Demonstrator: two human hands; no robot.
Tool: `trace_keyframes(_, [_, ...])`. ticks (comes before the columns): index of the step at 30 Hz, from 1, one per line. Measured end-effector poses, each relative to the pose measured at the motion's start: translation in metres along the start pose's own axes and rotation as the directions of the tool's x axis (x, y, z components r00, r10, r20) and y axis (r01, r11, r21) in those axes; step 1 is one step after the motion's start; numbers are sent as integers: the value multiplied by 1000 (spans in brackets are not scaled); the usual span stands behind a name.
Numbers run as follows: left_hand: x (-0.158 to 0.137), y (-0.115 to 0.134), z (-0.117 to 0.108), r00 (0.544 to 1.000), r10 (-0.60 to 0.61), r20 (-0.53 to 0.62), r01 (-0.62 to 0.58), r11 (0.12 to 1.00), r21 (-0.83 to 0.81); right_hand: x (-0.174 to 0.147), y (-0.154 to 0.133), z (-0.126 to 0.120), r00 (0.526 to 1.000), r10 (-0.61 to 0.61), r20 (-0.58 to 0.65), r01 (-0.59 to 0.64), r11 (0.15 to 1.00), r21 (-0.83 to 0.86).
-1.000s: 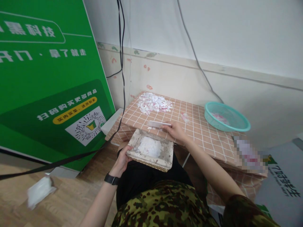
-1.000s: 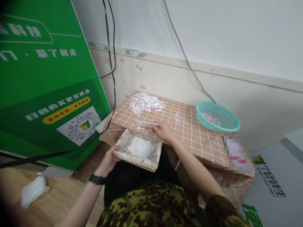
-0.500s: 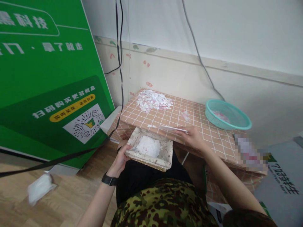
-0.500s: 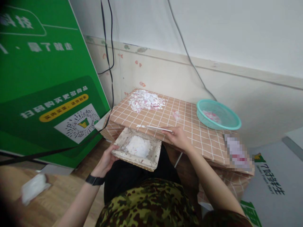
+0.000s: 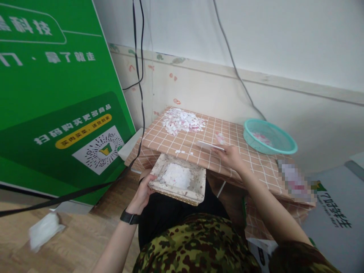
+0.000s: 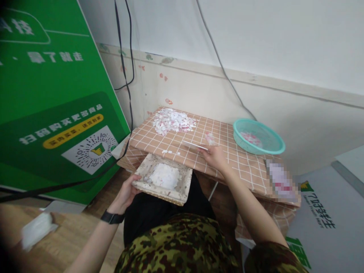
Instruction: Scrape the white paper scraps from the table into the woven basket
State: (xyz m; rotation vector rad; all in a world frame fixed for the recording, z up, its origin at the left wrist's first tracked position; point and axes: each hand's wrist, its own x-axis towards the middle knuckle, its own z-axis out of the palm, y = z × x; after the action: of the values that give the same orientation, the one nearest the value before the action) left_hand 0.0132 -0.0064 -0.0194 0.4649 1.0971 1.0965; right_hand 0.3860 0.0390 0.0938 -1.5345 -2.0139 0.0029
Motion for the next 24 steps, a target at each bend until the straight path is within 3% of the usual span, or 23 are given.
trace_keyframes(3, [1,-1,-1,1000,6,-5,-5,1000,10,-15,-8,7,996,30,-78,-30,1000,3])
trace_keyframes(8, [2,-1,-1,1000,-8,-29,8,1000,8,-28,-35,29,992,-129,16,128,991,25])
trace_keyframes(12, [0,1,0,999,-12,-37,12,1000,5,-22,-37,42,987,-151,50,155,985,-73])
trace_keyframes(18, [0,1,-2,999,-17,-31,17,1000,2,-22,-6,39,999,-51,-5,47,952,-304])
trace_keyframes(24, [4,-2,-6,999,-29,-30,29,999,-23,-12,10,21,979,158,-131,-199,887,-417])
